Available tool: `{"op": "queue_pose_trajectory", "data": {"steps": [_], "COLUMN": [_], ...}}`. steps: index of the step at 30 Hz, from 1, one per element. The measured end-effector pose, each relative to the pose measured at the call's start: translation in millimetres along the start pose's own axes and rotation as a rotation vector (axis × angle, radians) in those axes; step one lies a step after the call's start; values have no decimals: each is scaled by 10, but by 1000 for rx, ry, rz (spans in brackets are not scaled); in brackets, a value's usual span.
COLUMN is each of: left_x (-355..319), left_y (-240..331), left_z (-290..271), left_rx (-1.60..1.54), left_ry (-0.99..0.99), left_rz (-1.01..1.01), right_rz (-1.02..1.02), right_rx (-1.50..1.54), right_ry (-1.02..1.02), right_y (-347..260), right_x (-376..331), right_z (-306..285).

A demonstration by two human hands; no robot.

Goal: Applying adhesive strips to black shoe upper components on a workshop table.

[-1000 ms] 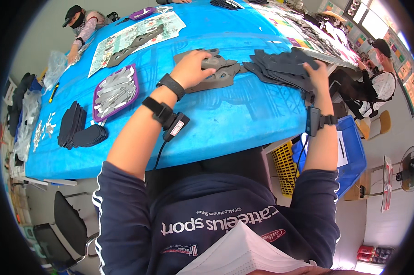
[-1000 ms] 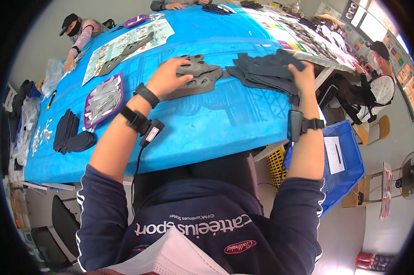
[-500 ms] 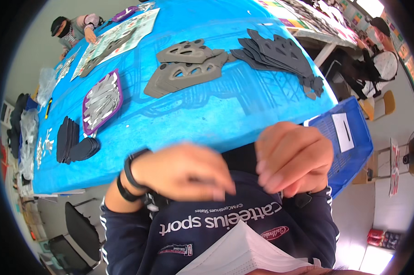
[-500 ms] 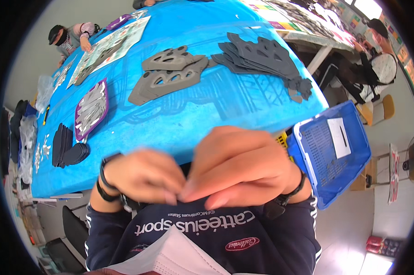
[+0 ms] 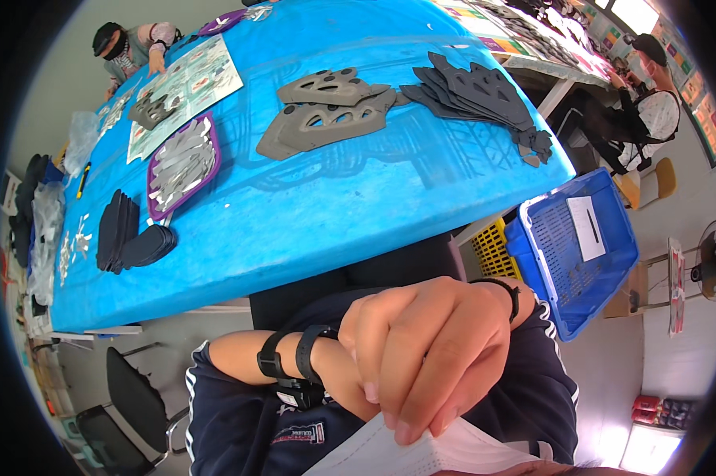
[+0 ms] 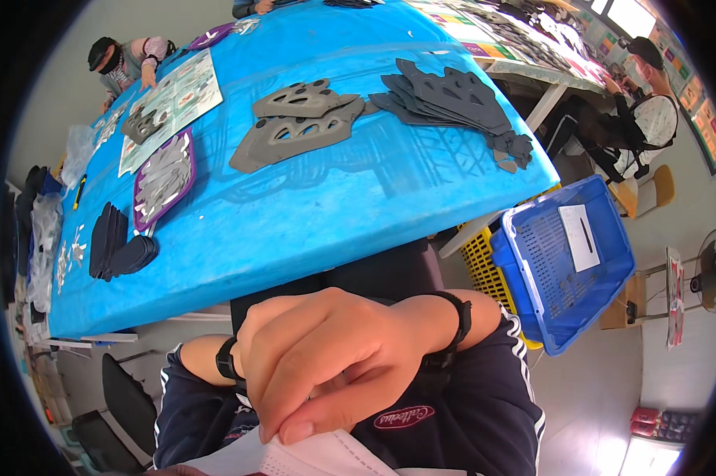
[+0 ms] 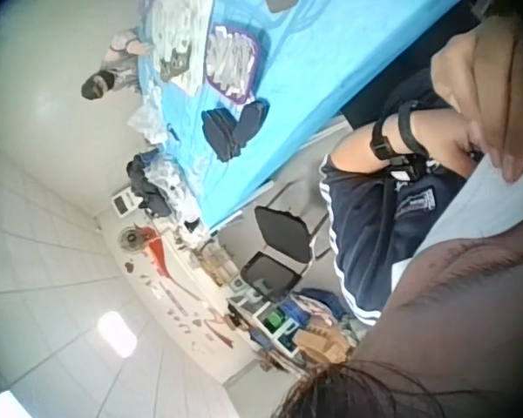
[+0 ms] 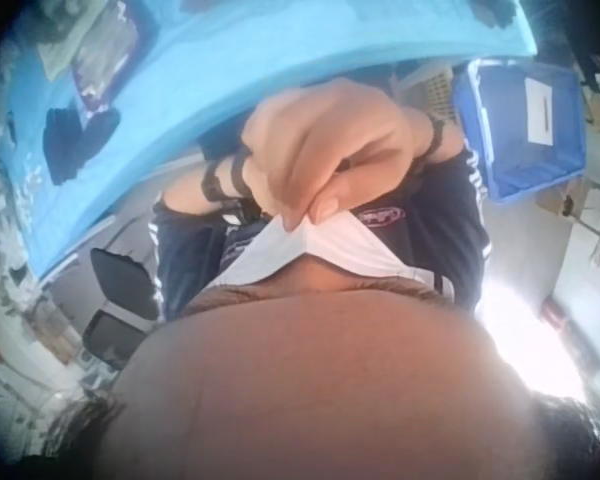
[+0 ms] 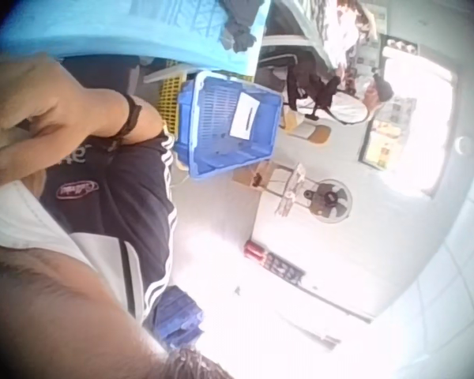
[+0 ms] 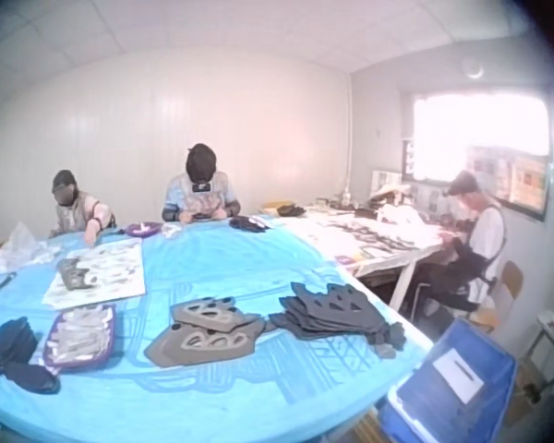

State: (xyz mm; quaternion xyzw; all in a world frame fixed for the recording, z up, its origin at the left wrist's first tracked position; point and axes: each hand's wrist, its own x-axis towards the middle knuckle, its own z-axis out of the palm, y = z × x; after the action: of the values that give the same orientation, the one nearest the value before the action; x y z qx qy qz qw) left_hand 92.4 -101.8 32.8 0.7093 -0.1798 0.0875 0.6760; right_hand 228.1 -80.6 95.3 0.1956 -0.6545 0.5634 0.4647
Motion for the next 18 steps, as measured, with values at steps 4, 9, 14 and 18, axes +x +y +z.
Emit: {"op": "queue_pose_trajectory", "data": {"steps": [4, 9, 14, 18], "left_x": [21, -9, 48, 136], "left_y": [44, 77, 125, 161], "left_z": [-64, -120, -136, -176], "left_rx": [18, -5, 73, 128], "left_ry": [23, 64, 40, 10], "left_rz": [-25, -54, -107, -152], "right_rz": [-28, -38, -9, -53], "right_rx": [10, 38, 164, 219], "right_ry": [49, 41, 78, 95], "right_y": [69, 70, 116, 109], "right_x": [72, 156, 90, 93], "right_z": [-17, 38, 70, 89]}}
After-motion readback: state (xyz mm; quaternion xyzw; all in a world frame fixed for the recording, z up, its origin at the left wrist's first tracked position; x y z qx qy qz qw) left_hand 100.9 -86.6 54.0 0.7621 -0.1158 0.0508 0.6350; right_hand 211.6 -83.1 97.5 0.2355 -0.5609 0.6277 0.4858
